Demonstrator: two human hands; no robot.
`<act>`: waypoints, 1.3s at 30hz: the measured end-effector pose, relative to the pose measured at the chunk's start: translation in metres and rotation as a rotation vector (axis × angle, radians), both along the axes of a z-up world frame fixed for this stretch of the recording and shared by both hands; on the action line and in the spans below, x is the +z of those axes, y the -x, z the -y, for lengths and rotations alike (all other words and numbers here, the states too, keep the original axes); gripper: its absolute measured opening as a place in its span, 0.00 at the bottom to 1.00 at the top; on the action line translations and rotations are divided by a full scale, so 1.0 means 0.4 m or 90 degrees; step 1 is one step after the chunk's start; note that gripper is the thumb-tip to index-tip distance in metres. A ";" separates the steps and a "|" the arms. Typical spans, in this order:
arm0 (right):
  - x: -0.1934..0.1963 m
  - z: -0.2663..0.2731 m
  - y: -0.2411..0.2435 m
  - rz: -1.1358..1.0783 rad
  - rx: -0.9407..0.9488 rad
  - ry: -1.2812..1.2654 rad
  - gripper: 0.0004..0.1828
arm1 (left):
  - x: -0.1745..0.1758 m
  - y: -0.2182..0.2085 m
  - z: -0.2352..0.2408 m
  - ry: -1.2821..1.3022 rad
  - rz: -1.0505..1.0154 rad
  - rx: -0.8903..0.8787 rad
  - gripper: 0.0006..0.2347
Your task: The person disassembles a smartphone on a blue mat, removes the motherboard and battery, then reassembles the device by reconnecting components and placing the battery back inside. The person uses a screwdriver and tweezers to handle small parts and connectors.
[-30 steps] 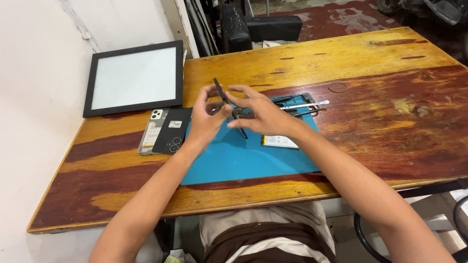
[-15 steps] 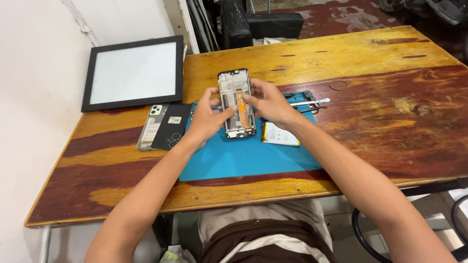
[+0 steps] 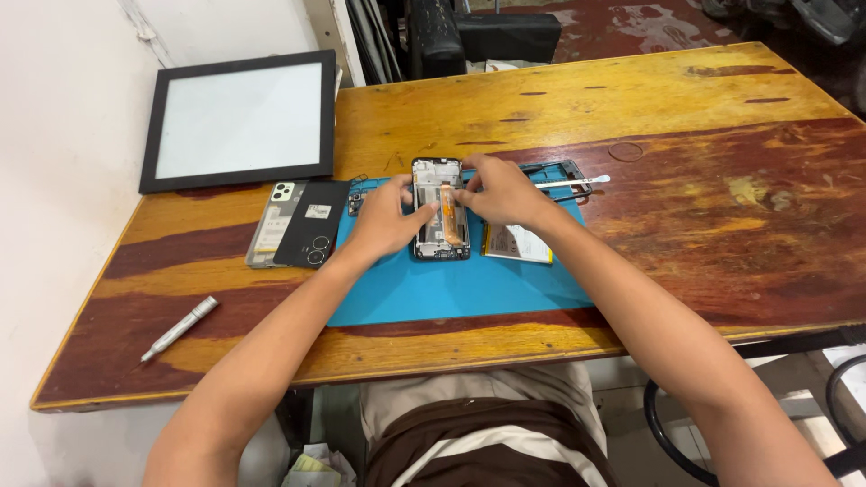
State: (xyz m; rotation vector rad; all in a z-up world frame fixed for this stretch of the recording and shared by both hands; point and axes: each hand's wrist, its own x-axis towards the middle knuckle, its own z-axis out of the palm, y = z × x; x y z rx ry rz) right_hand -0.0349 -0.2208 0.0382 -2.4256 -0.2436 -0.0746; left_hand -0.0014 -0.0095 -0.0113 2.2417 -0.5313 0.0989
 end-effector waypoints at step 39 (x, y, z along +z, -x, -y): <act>0.057 0.150 -0.054 0.145 0.116 0.132 0.14 | -0.013 -0.078 -0.028 0.494 -0.224 0.047 0.16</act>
